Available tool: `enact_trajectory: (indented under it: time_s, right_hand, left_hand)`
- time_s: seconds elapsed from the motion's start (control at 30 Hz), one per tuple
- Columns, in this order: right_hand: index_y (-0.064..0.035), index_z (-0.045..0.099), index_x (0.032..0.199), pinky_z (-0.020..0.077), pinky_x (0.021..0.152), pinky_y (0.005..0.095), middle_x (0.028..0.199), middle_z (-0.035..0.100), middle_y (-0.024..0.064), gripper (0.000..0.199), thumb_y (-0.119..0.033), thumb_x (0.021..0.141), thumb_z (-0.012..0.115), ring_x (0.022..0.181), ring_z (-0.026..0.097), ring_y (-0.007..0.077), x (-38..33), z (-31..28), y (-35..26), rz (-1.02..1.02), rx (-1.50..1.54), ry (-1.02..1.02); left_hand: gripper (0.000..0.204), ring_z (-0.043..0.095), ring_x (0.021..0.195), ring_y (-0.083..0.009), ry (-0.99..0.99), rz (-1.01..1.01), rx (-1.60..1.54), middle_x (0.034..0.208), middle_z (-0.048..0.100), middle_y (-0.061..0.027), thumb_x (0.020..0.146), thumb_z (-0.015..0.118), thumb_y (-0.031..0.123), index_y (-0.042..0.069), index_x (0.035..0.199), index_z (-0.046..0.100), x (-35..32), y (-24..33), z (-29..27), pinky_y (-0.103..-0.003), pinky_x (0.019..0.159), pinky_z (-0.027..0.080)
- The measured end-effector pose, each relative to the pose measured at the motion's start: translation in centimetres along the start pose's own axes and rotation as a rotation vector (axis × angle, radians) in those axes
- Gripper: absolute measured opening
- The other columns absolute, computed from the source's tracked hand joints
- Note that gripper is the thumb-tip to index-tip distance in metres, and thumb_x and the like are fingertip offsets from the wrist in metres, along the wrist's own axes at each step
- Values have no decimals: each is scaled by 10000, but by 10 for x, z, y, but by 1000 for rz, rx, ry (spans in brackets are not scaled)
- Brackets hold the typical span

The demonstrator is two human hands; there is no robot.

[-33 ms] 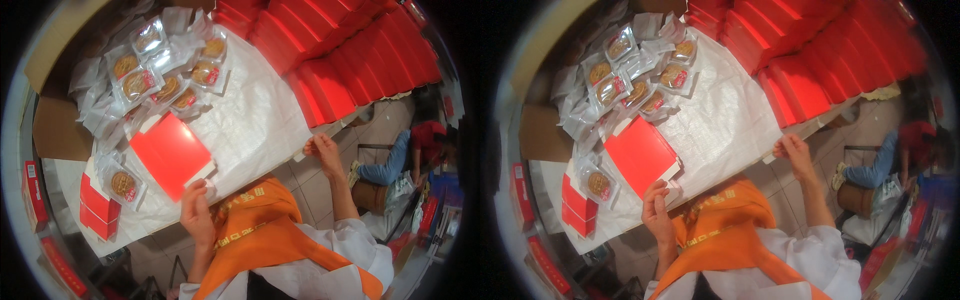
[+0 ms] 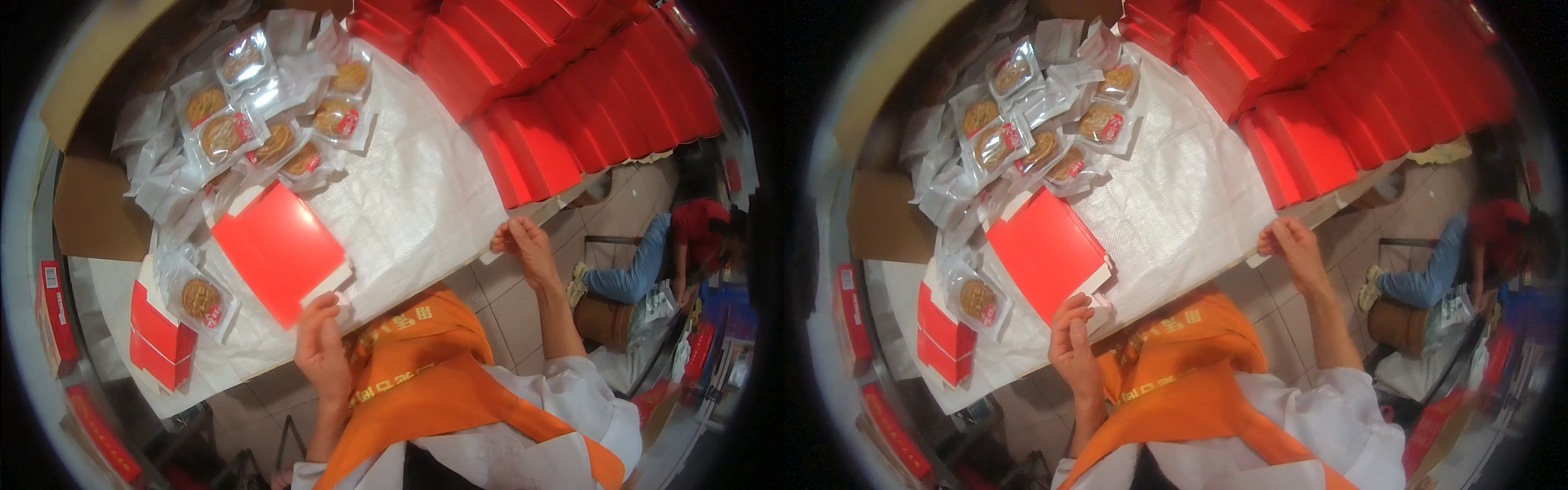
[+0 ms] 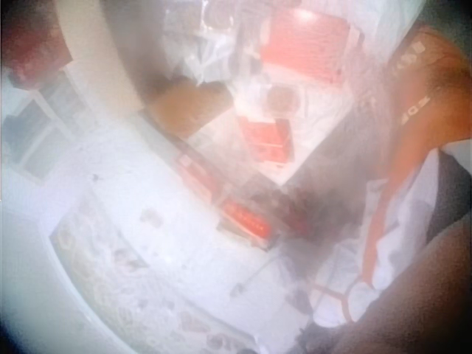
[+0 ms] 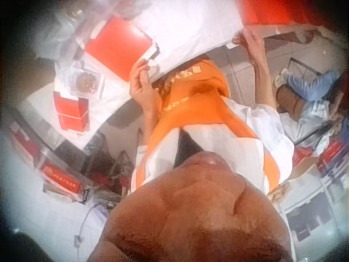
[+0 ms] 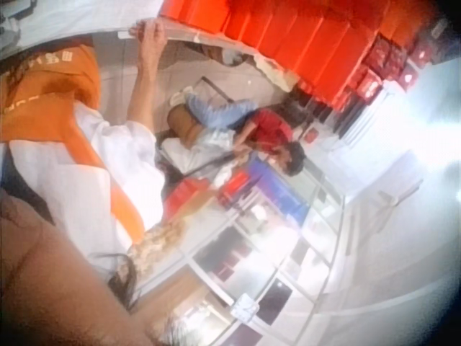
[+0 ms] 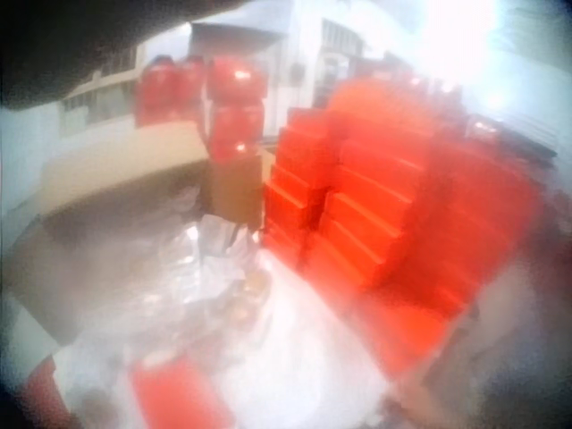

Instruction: The person repeatedly folds flat red cardboard pieces into small boxes by hand. They place each finished box on a growing stack to the right. The workspace contains stacks of flat red cardboard and packaged round food items.

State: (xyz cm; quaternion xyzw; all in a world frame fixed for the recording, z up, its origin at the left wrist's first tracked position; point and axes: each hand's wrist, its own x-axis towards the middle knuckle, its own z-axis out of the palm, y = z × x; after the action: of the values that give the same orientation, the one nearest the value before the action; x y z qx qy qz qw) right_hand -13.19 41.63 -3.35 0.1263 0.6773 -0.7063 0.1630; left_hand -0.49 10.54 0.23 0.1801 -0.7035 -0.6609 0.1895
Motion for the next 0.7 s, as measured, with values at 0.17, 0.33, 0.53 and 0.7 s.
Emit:
enact_trajectory:
  time_s: [0.17, 0.33, 0.53, 0.7]
  right_hand:
    - [-45, 337, 1294, 409, 895, 313, 1250, 435, 112, 421, -186, 917, 463, 1090, 484, 201, 51, 6, -26, -186, -142, -130]
    - [-51, 193, 1380, 340, 975, 336, 1385, 307, 116, 545, -204, 921, 444, 1243, 338, 219, 81, 15, -35, -253, -103, -20]
    - [-3, 354, 1305, 371, 955, 325, 1303, 416, 112, 445, -158, 902, 462, 1185, 414, 220, 41, 100, -30, -439, -287, -125]
    - [-17, 331, 1312, 221, 1031, 471, 1343, 358, 151, 589, -188, 802, 571, 1256, 325, 286, 16, 208, -6, -1088, -1033, -577]
  left_hand:
    - [131, 534, 969, -177, -52, -52, -1, 1046, 575, -109, 853, 465, 11, -20, 883, 588, -3, 5, 5, -273, 845, 413]
    - [124, 536, 953, -172, 58, -90, 52, 1035, 578, -103, 846, 475, 8, -22, 884, 590, -7, -1, -8, -272, 842, 412]
    - [249, 466, 1111, -237, 293, 74, 310, 1158, 513, -135, 843, 531, 88, -23, 1065, 539, 20, -23, -50, -330, 952, 363]
    - [467, 355, 1199, -319, 349, 80, 671, 1239, 413, -211, 837, 544, 174, -42, 1220, 386, 61, -60, -58, -395, 997, 308]
